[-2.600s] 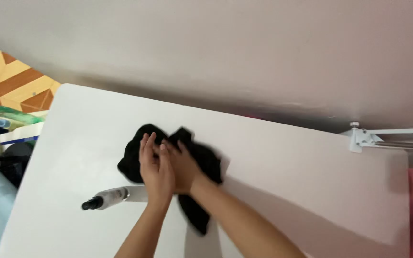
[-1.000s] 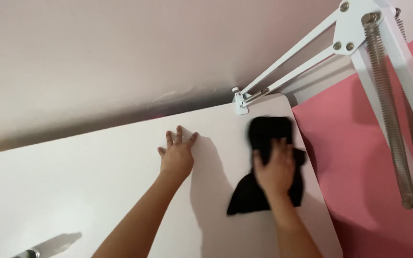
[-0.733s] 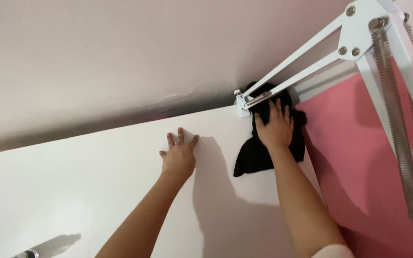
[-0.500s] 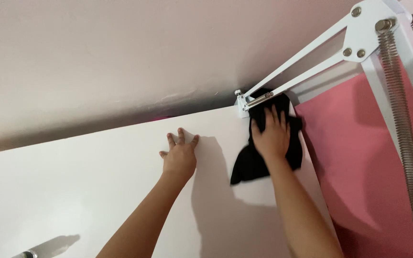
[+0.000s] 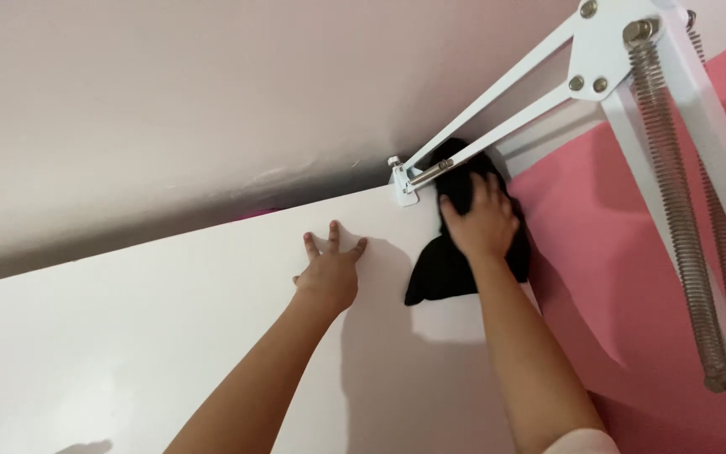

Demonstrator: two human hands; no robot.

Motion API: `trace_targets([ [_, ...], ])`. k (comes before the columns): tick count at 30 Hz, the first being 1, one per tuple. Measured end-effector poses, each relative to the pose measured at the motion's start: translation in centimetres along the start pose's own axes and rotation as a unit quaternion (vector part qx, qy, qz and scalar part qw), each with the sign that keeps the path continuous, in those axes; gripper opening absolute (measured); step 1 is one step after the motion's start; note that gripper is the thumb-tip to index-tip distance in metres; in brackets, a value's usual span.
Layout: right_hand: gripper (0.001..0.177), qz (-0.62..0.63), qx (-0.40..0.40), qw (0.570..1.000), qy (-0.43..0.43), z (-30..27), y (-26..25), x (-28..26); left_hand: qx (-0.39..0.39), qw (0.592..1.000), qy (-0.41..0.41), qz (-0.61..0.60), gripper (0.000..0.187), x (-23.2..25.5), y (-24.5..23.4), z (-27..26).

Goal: Wipe down the desk, coil a microphone cable, and clean a light bar.

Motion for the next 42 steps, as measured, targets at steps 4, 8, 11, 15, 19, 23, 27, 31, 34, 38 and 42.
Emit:
trace_targets([
  [4,0.082,-0.020,-0.007,0.996,0.085,-5.3,-1.9,1.7,0.025,1.000,0.017,0.002,0.082,0.0,1.6,1.7],
  [8,0.074,-0.057,0.078,0.995,-0.007,-12.5,-1.6,2.7,-0.007,0.998,0.017,0.059,0.090,0.1,0.6,0.7],
  [11,0.071,-0.077,0.056,0.995,-0.029,-14.5,-1.4,1.5,-0.017,0.999,0.014,0.047,0.092,0.3,0.4,0.5],
  [15,0.069,-0.059,0.031,0.997,-0.049,-9.8,0.3,0.9,-0.008,0.999,0.026,0.044,0.094,0.0,1.2,1.4],
  [19,0.072,-0.049,0.015,0.998,-0.022,-5.1,-0.3,-0.2,-0.022,0.997,0.016,0.073,0.094,0.1,0.9,1.2],
  [23,0.076,-0.053,0.025,0.998,0.015,-7.3,-1.3,1.7,-0.009,0.999,0.011,0.031,0.091,0.3,0.7,1.0],
  [27,0.084,-0.082,0.026,0.991,0.098,-12.5,-4.5,6.0,0.007,1.000,0.012,0.004,0.091,-0.1,1.2,1.4],
  [31,0.091,-0.090,0.015,0.983,0.161,-18.5,-6.8,12.4,0.007,1.000,0.010,0.003,0.089,0.1,0.7,0.4],
  [34,0.092,-0.078,0.038,0.980,0.179,-22.2,-8.1,14.8,0.022,1.000,0.014,-0.001,0.085,0.0,0.8,0.9],
  [38,0.089,-0.061,0.058,0.976,0.199,-26.1,-9.0,15.9,0.036,0.999,0.018,-0.006,0.083,-0.2,1.3,1.5],
  [42,0.080,-0.100,0.132,0.975,0.148,-30.0,-7.4,14.7,0.069,0.995,0.032,-0.070,0.082,-0.5,1.5,-0.8],
])
Point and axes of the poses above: each hand's wrist, its own z-axis towards the middle knuckle, its own y-axis out of the palm, x = y × z, the point moved 4 cm from there along z, towards the middle knuckle, and after that the axes turned 11 degrees about z, right-handed, at the moved point
